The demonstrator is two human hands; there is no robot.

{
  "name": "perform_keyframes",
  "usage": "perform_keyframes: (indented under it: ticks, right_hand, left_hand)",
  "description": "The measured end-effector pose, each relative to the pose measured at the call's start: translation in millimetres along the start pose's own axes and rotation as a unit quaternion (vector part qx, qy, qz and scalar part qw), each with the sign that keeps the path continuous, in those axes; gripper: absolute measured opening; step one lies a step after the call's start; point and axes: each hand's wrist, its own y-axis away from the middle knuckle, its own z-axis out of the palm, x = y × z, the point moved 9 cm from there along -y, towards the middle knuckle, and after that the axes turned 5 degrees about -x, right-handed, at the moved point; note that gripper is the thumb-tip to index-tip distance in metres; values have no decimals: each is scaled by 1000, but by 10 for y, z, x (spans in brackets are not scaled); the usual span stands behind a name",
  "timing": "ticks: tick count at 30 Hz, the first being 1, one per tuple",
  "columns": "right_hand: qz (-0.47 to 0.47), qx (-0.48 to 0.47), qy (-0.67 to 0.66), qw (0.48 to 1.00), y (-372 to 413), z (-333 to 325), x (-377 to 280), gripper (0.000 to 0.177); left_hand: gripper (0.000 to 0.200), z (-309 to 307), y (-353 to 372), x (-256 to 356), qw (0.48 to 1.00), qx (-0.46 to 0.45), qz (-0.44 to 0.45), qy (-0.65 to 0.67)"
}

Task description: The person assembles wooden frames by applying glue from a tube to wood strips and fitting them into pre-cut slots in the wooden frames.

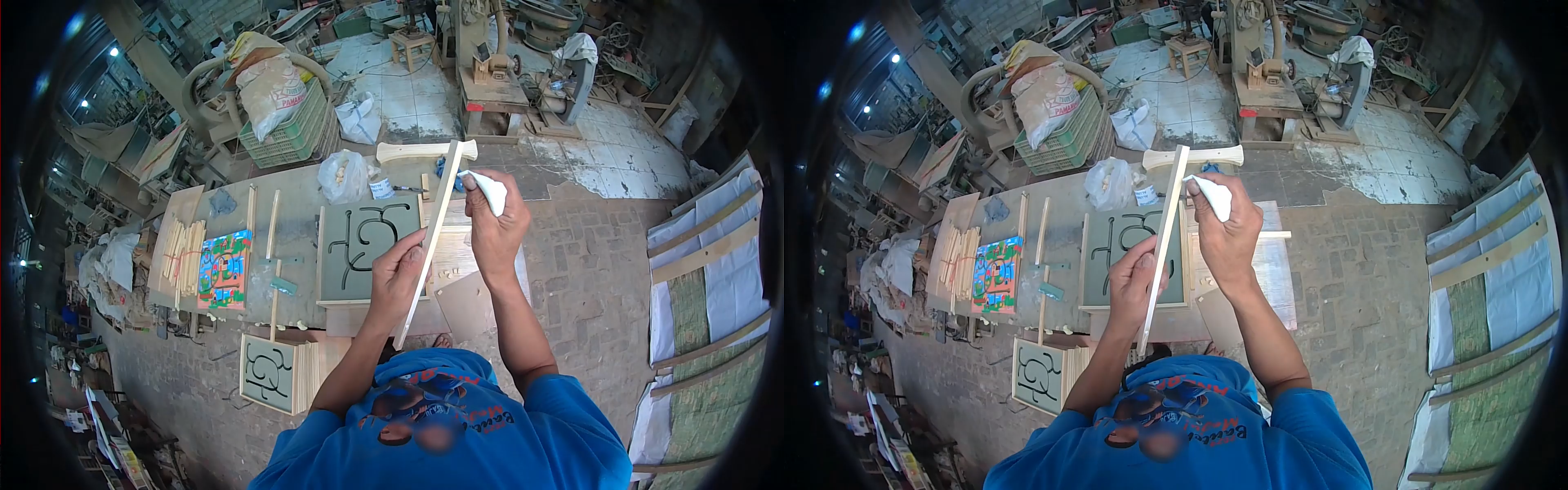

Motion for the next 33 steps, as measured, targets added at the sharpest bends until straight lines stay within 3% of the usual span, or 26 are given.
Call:
perform_keyframes:
  ticks: [8,33]
  right_hand:
    - [7,9,7,1000,-28,-15,1,12]
    - [-4,-81,90,993,338,112,-23,15]
  left_hand:
    - [33,16,-7,-16,1000,-2,1,-18]
    - [34,19,-16,4,999,30,23,-5]
